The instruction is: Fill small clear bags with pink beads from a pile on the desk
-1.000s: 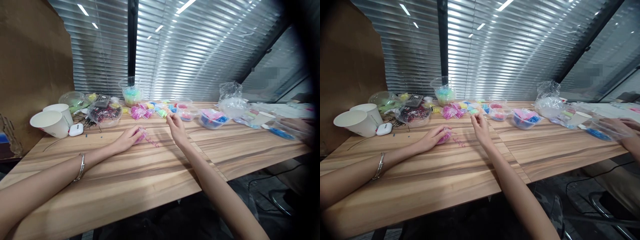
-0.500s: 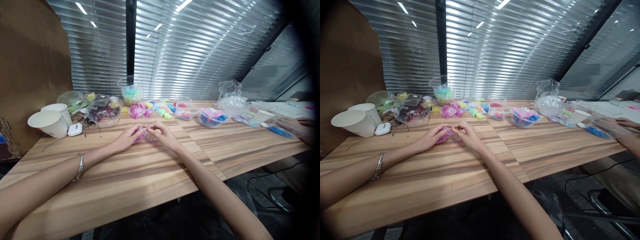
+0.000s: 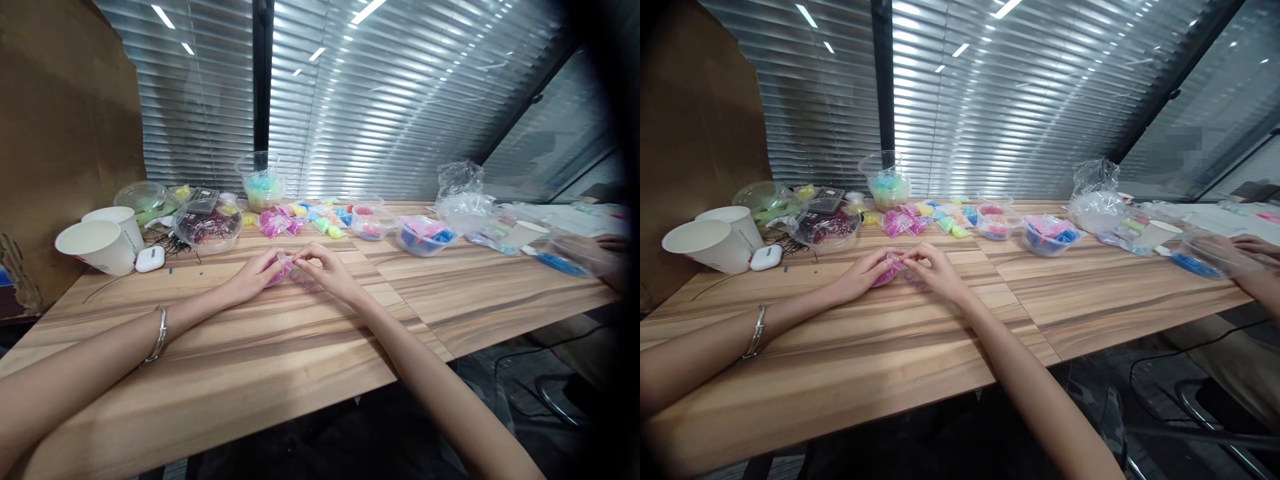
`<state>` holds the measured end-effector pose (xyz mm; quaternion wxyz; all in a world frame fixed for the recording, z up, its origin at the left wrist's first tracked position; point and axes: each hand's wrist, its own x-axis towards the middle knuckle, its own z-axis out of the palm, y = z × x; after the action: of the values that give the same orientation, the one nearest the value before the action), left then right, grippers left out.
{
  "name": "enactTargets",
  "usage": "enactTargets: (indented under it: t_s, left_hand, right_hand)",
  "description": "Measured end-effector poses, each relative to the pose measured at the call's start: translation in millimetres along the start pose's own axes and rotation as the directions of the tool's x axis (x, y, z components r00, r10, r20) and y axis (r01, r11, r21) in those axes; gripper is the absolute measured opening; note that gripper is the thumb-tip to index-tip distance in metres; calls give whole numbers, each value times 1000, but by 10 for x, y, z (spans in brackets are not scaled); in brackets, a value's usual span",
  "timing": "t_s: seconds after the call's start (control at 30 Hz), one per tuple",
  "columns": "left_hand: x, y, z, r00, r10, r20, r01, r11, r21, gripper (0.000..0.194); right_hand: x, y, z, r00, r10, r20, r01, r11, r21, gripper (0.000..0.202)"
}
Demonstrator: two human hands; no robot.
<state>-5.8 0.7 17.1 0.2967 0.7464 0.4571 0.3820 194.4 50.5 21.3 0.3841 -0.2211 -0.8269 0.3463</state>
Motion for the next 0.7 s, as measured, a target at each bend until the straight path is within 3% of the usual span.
enactTargets:
  t_s: [0.47, 0.53, 0.6, 0.7]
  left_hand:
    - [-3, 2, 17, 1000, 3, -9, -3, 999, 32, 40]
    - [-11, 18, 12, 1000, -13, -14, 14, 999, 36, 40]
    - [-19, 40, 1, 999, -27, -19, 27, 999, 36, 41]
    - [-25, 62, -16, 999, -38, -32, 39, 999, 28, 42]
  right_hand:
    - [4, -25, 91, 998, -36, 48, 40, 997, -71, 16]
    - [22, 6, 47, 1000, -17, -16, 17, 999, -48, 15]
    - [46, 43, -49, 987, -13, -163, 9, 1000, -26, 15]
    - [74, 77, -203, 928, -49, -370, 35, 998, -44, 14]
